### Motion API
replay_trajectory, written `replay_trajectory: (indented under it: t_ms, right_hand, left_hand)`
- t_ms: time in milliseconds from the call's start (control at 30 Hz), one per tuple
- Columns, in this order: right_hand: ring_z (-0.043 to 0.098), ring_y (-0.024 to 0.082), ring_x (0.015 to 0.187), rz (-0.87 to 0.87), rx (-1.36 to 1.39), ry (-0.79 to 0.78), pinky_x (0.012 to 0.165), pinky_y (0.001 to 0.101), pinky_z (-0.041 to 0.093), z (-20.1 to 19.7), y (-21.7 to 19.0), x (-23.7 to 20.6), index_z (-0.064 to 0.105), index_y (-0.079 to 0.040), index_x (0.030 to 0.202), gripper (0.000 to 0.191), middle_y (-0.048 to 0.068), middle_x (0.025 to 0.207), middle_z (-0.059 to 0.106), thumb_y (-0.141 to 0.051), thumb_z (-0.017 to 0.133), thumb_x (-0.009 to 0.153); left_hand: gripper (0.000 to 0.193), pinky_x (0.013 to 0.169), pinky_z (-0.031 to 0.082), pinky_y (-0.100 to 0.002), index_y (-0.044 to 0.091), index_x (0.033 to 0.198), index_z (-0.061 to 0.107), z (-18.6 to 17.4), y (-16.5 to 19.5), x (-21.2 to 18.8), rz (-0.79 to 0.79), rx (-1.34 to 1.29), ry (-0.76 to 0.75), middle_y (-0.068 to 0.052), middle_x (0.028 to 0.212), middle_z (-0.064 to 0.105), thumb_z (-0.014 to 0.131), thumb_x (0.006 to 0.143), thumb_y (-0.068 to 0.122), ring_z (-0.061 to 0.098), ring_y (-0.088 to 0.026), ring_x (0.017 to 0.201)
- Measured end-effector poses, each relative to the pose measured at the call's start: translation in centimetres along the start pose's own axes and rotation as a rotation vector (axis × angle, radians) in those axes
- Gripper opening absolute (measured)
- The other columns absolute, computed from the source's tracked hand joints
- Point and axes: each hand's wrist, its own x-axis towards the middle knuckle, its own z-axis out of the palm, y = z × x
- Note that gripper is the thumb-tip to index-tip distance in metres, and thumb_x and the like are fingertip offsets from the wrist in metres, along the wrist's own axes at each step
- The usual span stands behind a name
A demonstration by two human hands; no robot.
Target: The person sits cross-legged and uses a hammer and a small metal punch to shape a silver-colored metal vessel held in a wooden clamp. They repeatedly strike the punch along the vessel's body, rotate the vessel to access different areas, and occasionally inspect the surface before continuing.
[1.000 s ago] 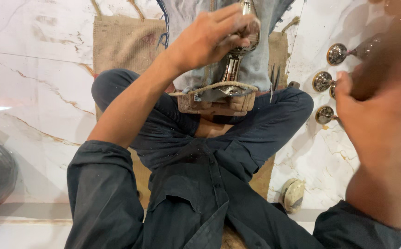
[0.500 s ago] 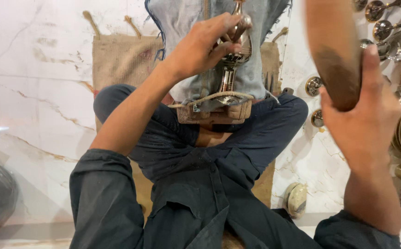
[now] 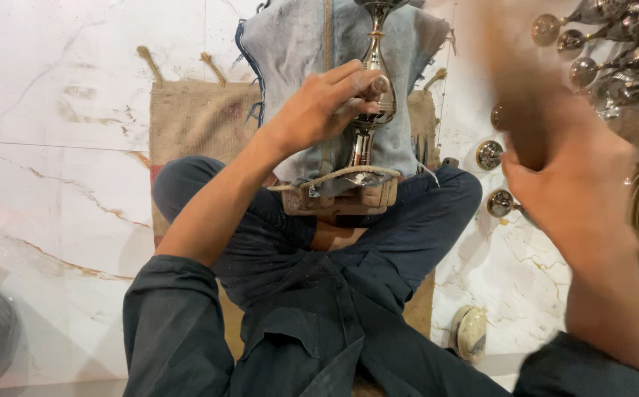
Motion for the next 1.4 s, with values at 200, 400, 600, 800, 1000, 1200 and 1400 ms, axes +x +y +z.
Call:
replay_trajectory:
  t_ms: [200,400,600,800,1000,1200,1400]
  right_hand:
    - [0.065,0.03,0.079,-0.019,-0.16,-0.223,0.067,0.0417,0.053,-3.1,-1.8,0.5,0.062,-0.024,0.148,0.074,0.01,0.101,0.06,-0.014,0.089,0.08]
    - [0.064,0.022,0.069,-0.217,-0.486,-0.139,0.062,0.0347,0.054,-4.2,-3.8,1.5,0.06,-0.039,0.148,0.072,0.003,0.086,0.06,-0.009,0.083,0.087]
    - [0.063,0.023,0.072,-0.128,-0.547,-0.191,0.061,0.0357,0.049,-4.5,-4.9,0.2,0.038,-0.041,0.165,0.099,0.004,0.091,0.061,-0.004,0.088,0.087]
    - [0.065,0.036,0.088,-0.04,-0.107,0.019,0.074,0.0447,0.054,-1.6,-2.3,-1.7,0.027,-0.019,0.167,0.093,0.018,0.107,0.063,-0.009,0.085,0.095]
    - [0.067,0.028,0.098,0.187,0.428,0.054,0.088,0.0377,0.056,0.5,0.0,-3.4,0.024,-0.016,0.166,0.08,0.013,0.111,0.063,-0.009,0.073,0.102]
    - [0.066,0.032,0.093,-0.139,-0.148,-0.07,0.083,0.0395,0.055,-1.6,-1.4,0.0,0.023,-0.016,0.162,0.086,0.016,0.11,0.063,-0.009,0.079,0.096]
    - [0.062,0.033,0.081,-0.206,-0.217,-0.143,0.072,0.0429,0.052,-5.5,-6.2,4.6,0.035,-0.026,0.163,0.084,0.015,0.103,0.059,-0.007,0.08,0.094]
  left_hand:
    - [0.039,0.069,0.053,-0.041,0.008,0.137,0.052,0.7,-0.1,-1.2,0.006,0.011,0.11,-0.009,0.104,0.057,0.074,0.104,0.013,0.063,-0.029,0.08]
    - [0.029,0.067,0.055,-0.038,0.01,0.122,0.055,2.0,0.1,-2.4,-0.003,0.03,0.2,-0.009,0.103,0.057,0.076,0.103,0.01,0.066,-0.025,0.081]
    - [0.031,0.071,0.056,-0.038,0.009,0.127,0.059,1.8,0.0,-2.6,-0.061,-0.057,0.201,-0.01,0.102,0.061,0.076,0.102,0.007,0.068,-0.027,0.084]
    - [0.048,0.087,0.063,-0.033,0.007,0.145,0.048,1.1,-0.8,-1.1,-0.134,-0.228,0.14,-0.004,0.11,0.073,0.073,0.104,0.007,0.074,-0.018,0.099]
    - [0.036,0.088,0.061,-0.035,0.008,0.136,0.056,-0.1,-1.3,-0.7,0.062,-0.208,0.066,-0.009,0.11,0.065,0.072,0.105,0.003,0.072,-0.023,0.101]
    - [0.03,0.079,0.055,-0.037,0.009,0.129,0.058,-0.2,-1.2,-1.3,0.062,-0.123,0.081,-0.007,0.104,0.062,0.074,0.104,0.008,0.068,-0.026,0.093]
    - [0.026,0.073,0.055,-0.034,0.009,0.122,0.058,1.8,-1.3,-3.2,-0.039,-0.155,0.254,-0.009,0.104,0.063,0.076,0.103,0.011,0.067,-0.022,0.086]
